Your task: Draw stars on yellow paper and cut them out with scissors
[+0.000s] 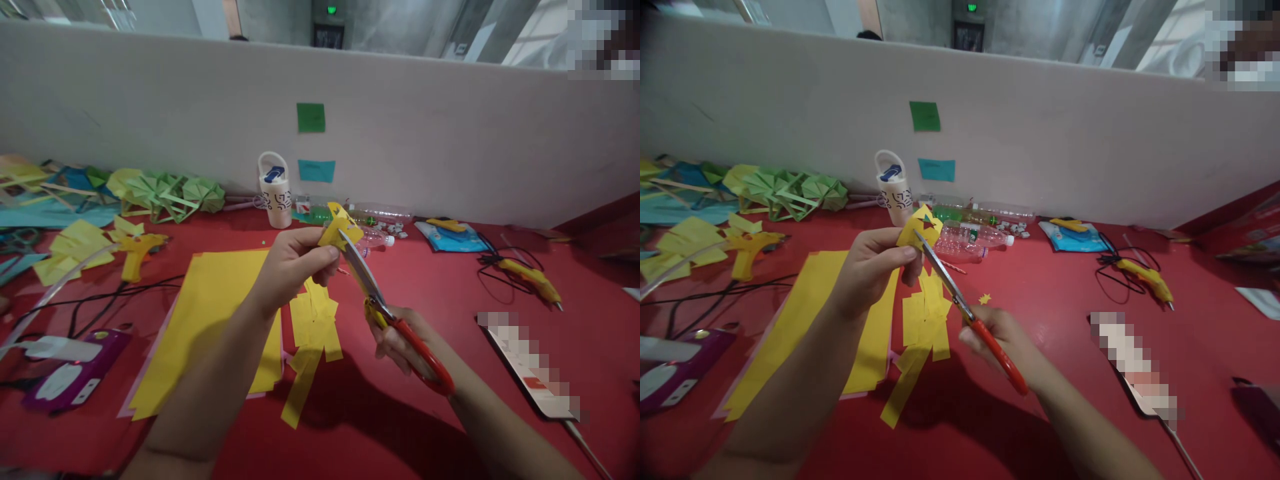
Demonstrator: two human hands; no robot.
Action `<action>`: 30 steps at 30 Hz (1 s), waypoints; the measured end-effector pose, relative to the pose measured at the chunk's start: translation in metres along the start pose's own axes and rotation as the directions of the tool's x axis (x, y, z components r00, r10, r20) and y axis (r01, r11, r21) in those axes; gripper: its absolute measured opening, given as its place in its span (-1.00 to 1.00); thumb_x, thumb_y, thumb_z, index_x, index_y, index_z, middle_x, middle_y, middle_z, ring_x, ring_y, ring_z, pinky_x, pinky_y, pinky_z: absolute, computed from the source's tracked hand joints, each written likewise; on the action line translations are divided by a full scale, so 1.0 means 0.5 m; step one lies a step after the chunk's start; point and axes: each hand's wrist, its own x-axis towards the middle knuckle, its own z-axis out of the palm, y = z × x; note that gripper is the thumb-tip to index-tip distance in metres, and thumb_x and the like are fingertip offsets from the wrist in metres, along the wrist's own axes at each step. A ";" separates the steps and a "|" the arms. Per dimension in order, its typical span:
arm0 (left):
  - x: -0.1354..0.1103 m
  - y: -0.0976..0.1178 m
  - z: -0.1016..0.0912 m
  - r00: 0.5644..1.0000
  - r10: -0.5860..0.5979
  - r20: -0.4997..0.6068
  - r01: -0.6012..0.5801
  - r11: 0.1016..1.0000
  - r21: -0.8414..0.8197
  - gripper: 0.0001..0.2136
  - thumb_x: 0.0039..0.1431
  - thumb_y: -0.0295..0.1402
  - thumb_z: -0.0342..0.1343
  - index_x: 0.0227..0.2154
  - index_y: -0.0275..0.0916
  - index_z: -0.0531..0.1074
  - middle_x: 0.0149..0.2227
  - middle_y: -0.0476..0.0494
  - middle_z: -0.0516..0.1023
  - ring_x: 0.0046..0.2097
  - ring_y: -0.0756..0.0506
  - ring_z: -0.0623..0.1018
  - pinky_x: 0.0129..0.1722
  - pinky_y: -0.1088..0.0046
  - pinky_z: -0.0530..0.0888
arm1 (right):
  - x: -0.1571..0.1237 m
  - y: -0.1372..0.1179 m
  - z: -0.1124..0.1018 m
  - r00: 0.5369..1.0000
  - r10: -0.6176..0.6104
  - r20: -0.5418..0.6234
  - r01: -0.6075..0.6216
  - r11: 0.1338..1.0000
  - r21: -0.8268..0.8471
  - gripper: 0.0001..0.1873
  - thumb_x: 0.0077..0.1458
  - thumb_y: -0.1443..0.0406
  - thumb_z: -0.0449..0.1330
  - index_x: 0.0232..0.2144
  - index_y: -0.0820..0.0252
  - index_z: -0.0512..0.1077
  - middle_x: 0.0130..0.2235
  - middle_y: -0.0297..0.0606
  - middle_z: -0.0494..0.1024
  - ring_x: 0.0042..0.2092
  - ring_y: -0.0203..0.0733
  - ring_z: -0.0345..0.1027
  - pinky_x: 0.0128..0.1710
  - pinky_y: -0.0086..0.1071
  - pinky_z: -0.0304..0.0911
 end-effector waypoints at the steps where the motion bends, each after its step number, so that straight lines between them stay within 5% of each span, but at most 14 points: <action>1: 0.000 0.000 0.000 1.000 0.000 0.001 0.000 1.000 -0.002 -0.83 -0.04 -0.38 0.14 -0.69 -0.22 0.42 -0.69 0.06 0.39 -0.64 0.10 0.37 -0.64 0.60 0.36 | 0.000 0.000 -0.001 1.000 0.006 -0.003 -0.006 1.000 -0.004 -0.33 0.03 -0.33 0.10 -0.56 0.13 0.19 -0.57 -0.42 0.23 -0.64 -0.43 0.01 -0.73 -0.49 -0.09; 14: -0.001 -0.014 -0.016 0.996 0.048 0.078 -0.042 0.996 -0.083 -0.76 0.11 -0.37 0.13 -0.65 -0.23 0.45 -0.66 0.05 0.40 -0.61 0.10 0.38 -0.59 0.57 0.34 | 0.001 -0.007 -0.003 0.999 0.026 -0.021 -0.027 0.999 -0.044 -0.44 0.06 -0.17 0.17 -0.59 0.12 0.18 -0.60 -0.44 0.23 -0.65 -0.43 0.03 -0.73 -0.50 -0.10; 25: 0.005 -0.016 -0.014 0.990 0.032 -0.135 -0.041 0.997 -0.059 -0.87 0.04 -0.36 0.15 -0.56 -0.24 0.48 -0.57 0.01 0.52 -0.59 0.06 0.46 -0.58 0.54 0.41 | 0.001 0.007 -0.007 0.999 0.043 -0.033 -0.045 0.997 -0.061 -0.40 0.09 -0.23 0.13 -0.57 0.11 0.15 -0.58 -0.40 0.28 -0.62 -0.41 0.05 -0.72 -0.48 -0.09; 30: 0.005 -0.016 -0.015 0.988 0.045 -0.145 -0.046 0.999 -0.003 -0.87 0.04 -0.37 0.14 -0.58 -0.23 0.43 -0.61 0.03 0.48 -0.59 0.06 0.45 -0.57 0.53 0.41 | 0.002 0.018 -0.011 1.000 0.022 0.006 -0.021 0.998 -0.056 -0.43 0.14 -0.21 0.10 -0.52 0.11 0.16 -0.58 -0.44 0.26 -0.61 -0.40 0.06 -0.65 -0.46 0.00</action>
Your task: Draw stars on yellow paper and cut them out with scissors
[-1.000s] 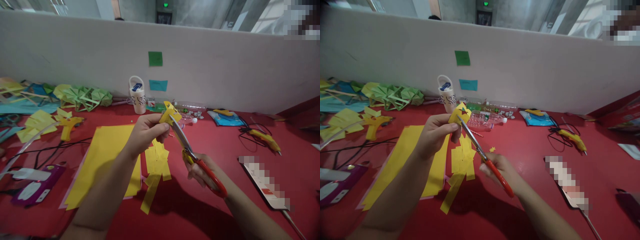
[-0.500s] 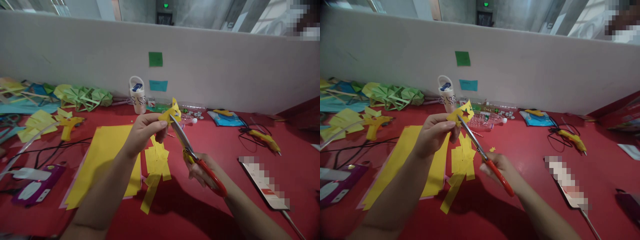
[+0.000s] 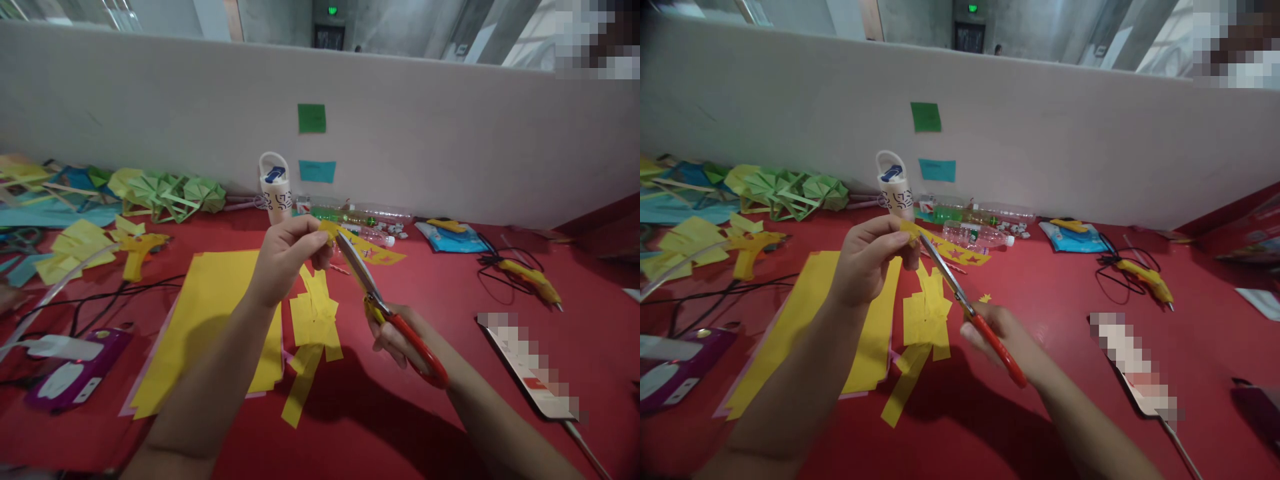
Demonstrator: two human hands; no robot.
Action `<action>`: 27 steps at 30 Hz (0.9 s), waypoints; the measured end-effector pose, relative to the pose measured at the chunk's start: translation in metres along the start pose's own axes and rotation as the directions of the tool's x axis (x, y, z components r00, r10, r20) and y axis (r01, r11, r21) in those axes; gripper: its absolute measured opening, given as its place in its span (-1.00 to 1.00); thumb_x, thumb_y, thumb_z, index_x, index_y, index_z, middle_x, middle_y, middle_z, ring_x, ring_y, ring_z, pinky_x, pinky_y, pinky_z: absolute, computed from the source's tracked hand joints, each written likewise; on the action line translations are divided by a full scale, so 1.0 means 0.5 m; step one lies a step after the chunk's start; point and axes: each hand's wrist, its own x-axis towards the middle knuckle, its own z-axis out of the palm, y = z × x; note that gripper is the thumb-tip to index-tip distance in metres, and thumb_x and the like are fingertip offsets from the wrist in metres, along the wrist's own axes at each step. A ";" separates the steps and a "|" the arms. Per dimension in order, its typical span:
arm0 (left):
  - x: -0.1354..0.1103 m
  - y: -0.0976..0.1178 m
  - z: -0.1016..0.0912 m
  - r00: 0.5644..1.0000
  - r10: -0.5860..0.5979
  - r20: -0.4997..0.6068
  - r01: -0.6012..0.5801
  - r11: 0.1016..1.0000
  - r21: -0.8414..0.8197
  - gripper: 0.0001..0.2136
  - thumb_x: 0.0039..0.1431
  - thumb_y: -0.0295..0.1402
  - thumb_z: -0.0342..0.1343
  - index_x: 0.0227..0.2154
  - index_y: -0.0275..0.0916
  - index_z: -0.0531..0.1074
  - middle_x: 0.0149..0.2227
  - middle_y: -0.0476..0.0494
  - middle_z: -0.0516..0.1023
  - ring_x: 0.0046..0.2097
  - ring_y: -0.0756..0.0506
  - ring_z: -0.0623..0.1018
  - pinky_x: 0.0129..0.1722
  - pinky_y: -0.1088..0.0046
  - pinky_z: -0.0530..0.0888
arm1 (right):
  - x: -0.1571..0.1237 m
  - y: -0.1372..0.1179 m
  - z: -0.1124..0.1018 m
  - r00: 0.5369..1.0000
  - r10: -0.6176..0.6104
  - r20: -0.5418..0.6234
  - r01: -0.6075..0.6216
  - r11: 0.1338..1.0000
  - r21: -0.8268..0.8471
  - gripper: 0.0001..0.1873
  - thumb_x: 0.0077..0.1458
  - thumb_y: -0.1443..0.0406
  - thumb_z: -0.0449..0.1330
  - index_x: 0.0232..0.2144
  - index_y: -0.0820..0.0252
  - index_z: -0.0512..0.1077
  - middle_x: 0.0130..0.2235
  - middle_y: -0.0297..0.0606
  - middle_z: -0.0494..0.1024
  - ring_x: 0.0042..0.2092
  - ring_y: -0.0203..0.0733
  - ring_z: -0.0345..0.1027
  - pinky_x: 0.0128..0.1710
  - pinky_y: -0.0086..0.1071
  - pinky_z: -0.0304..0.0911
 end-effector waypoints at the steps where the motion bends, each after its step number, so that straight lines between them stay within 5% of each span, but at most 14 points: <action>1: 0.000 0.000 0.000 1.000 0.004 0.007 -0.004 1.000 0.009 -0.87 0.04 -0.38 0.14 -0.58 -0.23 0.42 -0.62 0.03 0.47 -0.59 0.06 0.45 -0.57 0.53 0.41 | 0.000 0.000 0.000 1.000 -0.009 0.008 0.009 1.000 -0.002 -0.43 0.14 -0.21 0.09 -0.52 0.11 0.17 -0.59 -0.45 0.24 -0.60 -0.39 0.06 -0.63 -0.45 0.03; 16: -0.001 0.006 -0.005 0.997 0.000 0.075 -0.006 0.997 0.072 -0.85 0.03 -0.39 0.12 -0.61 -0.23 0.41 -0.64 0.03 0.44 -0.59 0.06 0.42 -0.58 0.53 0.37 | -0.005 -0.028 0.000 1.000 0.000 0.003 0.000 0.999 -0.032 -0.48 0.18 -0.12 0.15 -0.55 0.10 0.15 -0.63 -0.50 0.18 -0.61 -0.38 0.00 -0.61 -0.41 -0.04; 27: -0.001 0.005 -0.004 0.997 -0.014 0.078 0.010 0.998 0.062 -0.85 0.03 -0.35 0.13 -0.60 -0.23 0.42 -0.65 0.02 0.44 -0.60 0.05 0.41 -0.58 0.51 0.37 | -0.001 -0.002 0.000 1.000 0.024 0.011 -0.025 1.000 0.012 -0.44 0.16 -0.17 0.14 -0.55 0.10 0.14 -0.62 -0.49 0.18 -0.63 -0.39 0.02 -0.65 -0.44 0.05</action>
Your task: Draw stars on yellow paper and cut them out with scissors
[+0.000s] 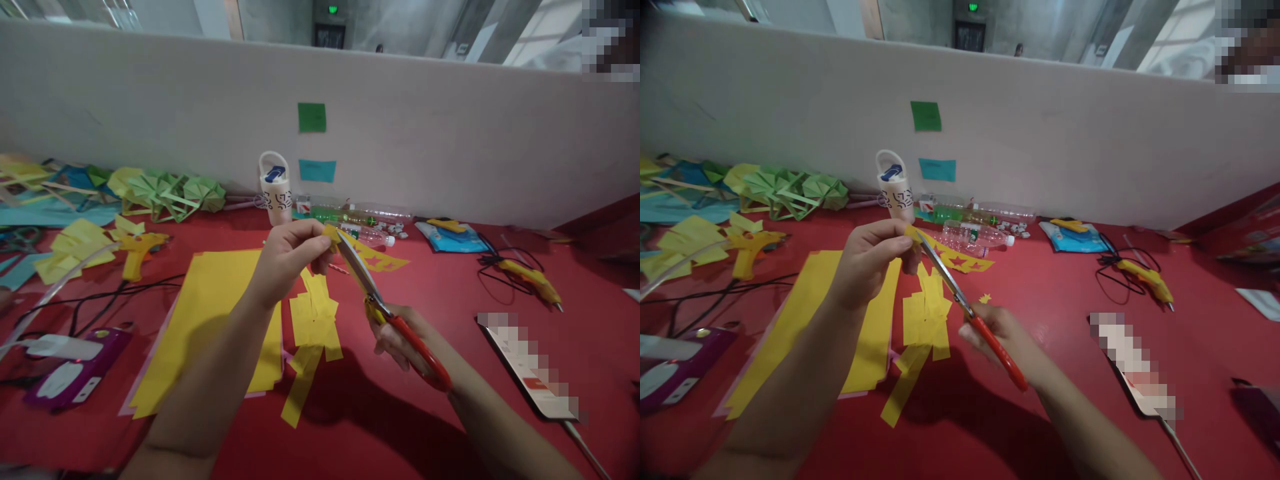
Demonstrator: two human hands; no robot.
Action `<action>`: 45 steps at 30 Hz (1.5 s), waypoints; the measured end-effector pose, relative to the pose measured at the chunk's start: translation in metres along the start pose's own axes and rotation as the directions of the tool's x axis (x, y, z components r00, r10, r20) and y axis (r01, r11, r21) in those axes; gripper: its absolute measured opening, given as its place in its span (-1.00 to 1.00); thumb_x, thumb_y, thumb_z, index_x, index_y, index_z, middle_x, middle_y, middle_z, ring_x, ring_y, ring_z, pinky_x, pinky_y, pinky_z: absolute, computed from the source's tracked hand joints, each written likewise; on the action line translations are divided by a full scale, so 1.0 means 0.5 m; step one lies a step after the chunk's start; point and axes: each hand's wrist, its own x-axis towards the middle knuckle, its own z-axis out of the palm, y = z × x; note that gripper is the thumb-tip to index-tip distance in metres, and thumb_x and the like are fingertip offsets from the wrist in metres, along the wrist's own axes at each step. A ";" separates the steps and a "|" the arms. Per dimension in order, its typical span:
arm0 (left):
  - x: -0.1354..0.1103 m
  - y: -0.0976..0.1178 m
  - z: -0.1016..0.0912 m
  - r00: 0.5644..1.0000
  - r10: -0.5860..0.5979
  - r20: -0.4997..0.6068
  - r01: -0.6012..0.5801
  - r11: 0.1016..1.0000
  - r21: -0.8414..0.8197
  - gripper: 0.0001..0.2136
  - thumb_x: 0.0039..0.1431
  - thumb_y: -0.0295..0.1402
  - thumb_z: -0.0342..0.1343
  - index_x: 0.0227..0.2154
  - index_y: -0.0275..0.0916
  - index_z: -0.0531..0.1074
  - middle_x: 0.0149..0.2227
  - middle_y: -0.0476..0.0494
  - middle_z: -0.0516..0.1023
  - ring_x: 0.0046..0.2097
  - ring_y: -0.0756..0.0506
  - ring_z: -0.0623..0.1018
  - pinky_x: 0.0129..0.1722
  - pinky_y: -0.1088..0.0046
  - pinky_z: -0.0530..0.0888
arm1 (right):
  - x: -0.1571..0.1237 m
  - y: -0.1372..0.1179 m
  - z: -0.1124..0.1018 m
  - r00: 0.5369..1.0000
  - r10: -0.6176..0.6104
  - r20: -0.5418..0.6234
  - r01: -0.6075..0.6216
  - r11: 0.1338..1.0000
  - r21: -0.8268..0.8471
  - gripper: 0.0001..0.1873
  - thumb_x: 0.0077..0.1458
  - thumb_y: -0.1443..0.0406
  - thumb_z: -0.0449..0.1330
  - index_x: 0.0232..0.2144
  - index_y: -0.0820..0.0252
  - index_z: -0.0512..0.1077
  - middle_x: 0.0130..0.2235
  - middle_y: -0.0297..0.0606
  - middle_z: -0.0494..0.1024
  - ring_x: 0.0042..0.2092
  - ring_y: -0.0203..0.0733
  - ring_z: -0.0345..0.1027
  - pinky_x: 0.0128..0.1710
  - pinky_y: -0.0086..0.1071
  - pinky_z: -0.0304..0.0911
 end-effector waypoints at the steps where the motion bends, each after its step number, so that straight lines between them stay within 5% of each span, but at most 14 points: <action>1: 0.000 0.000 0.001 1.000 -0.004 0.001 0.004 1.000 -0.007 -0.85 0.03 -0.35 0.13 -0.60 -0.23 0.42 -0.65 0.02 0.44 -0.60 0.05 0.41 -0.58 0.51 0.37 | 0.000 0.000 0.001 1.000 -0.005 -0.003 0.005 1.000 0.000 -0.43 0.15 -0.20 0.13 -0.55 0.10 0.15 -0.62 -0.49 0.18 -0.63 -0.39 0.02 -0.65 -0.44 0.06; 10: -0.002 -0.001 0.017 0.994 -0.082 0.066 0.088 0.991 -0.097 -0.83 0.04 -0.30 0.18 -0.58 -0.25 0.44 -0.60 0.01 0.47 -0.59 0.06 0.44 -0.58 0.53 0.40 | -0.005 -0.013 0.009 0.994 -0.051 -0.097 0.054 0.998 0.021 -0.36 0.09 -0.29 0.09 -0.54 0.14 0.22 -0.53 -0.43 0.21 -0.61 -0.41 0.02 -0.64 -0.45 0.05; 29: -0.002 0.001 0.018 0.999 -0.043 -0.003 0.043 0.995 -0.095 -0.85 -0.02 -0.37 0.15 -0.64 -0.22 0.42 -0.66 0.06 0.40 -0.63 0.09 0.37 -0.63 0.54 0.34 | -0.007 -0.014 0.000 0.998 -0.058 0.020 0.058 0.998 -0.006 -0.50 0.19 -0.13 0.11 -0.52 0.10 0.18 -0.60 -0.47 0.19 -0.57 -0.36 0.02 -0.56 -0.40 0.00; 45: 0.000 0.010 0.008 0.997 -0.077 0.024 0.079 0.994 -0.080 -0.83 -0.04 -0.41 0.14 -0.68 -0.25 0.41 -0.67 0.07 0.40 -0.64 0.11 0.38 -0.63 0.59 0.34 | -0.003 -0.004 -0.003 0.999 -0.014 0.034 0.014 1.000 0.015 -0.40 0.14 -0.23 0.11 -0.54 0.11 0.15 -0.60 -0.49 0.16 -0.63 -0.43 -0.02 -0.69 -0.48 -0.01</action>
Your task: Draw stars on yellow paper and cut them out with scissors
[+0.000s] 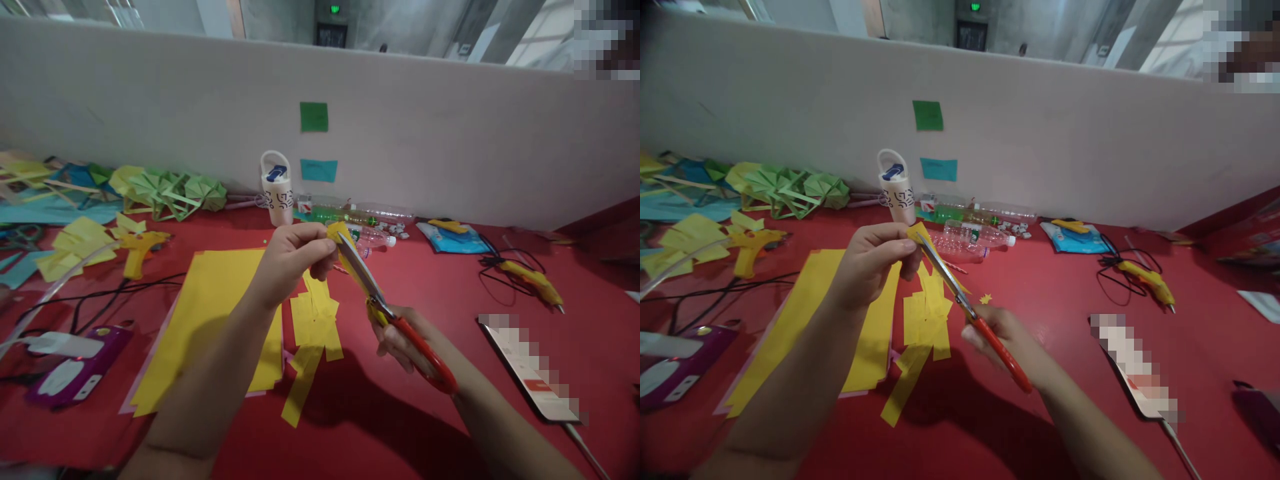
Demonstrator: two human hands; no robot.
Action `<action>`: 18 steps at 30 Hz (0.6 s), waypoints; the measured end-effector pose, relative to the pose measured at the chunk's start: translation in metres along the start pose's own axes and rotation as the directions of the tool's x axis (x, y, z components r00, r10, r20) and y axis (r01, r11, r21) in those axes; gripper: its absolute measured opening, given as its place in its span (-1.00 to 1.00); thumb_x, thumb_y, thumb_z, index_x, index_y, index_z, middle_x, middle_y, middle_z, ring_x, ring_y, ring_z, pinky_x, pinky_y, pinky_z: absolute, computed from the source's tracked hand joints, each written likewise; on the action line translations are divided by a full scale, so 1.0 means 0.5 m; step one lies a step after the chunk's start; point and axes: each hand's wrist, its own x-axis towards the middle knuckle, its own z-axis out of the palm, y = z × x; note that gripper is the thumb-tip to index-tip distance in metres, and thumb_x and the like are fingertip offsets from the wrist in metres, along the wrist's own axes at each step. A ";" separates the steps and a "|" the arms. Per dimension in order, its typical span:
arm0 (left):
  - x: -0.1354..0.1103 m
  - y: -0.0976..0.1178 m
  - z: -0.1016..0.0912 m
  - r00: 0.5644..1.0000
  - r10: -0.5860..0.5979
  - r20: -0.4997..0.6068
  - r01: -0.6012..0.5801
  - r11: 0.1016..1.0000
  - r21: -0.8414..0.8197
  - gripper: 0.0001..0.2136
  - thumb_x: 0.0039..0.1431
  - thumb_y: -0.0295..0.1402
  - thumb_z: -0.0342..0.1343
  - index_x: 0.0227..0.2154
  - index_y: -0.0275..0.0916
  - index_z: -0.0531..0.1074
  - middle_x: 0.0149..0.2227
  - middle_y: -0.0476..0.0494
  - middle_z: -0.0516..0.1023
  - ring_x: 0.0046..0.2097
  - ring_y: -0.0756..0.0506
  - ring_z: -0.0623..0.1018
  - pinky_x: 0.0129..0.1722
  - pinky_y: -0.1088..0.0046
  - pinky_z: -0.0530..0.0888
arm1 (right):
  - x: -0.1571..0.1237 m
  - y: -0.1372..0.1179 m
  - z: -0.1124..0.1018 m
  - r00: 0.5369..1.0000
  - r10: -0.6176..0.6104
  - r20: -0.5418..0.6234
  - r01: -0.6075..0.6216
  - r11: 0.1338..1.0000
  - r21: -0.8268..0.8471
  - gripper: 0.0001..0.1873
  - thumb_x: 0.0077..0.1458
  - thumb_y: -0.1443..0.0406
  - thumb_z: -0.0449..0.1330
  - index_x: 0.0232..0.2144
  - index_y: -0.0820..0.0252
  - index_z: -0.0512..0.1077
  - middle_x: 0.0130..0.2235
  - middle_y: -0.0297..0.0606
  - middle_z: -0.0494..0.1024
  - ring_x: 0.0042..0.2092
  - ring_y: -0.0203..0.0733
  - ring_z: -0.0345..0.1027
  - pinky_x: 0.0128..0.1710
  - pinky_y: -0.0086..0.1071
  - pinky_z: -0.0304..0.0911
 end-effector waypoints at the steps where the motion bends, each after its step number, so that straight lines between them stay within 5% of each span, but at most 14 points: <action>1: 0.000 -0.001 -0.001 1.000 -0.006 0.004 0.006 1.000 0.002 -0.83 -0.04 -0.41 0.14 -0.68 -0.25 0.41 -0.67 0.07 0.40 -0.64 0.11 0.38 -0.63 0.59 0.34 | 0.000 -0.001 0.000 1.000 0.008 -0.002 -0.008 1.000 -0.001 -0.41 0.14 -0.22 0.12 -0.54 0.11 0.15 -0.60 -0.49 0.16 -0.63 -0.43 -0.02 -0.69 -0.49 0.00; 18: -0.002 0.003 -0.012 1.000 0.004 0.013 -0.004 0.998 0.060 -0.82 -0.03 -0.39 0.13 -0.69 -0.24 0.40 -0.68 0.07 0.38 -0.64 0.12 0.35 -0.65 0.61 0.32 | 0.001 0.017 -0.006 0.999 0.045 0.011 -0.045 0.999 -0.005 -0.48 0.19 -0.12 0.15 -0.51 0.11 0.15 -0.54 -0.44 0.23 -0.58 -0.40 0.10 -0.70 -0.51 -0.06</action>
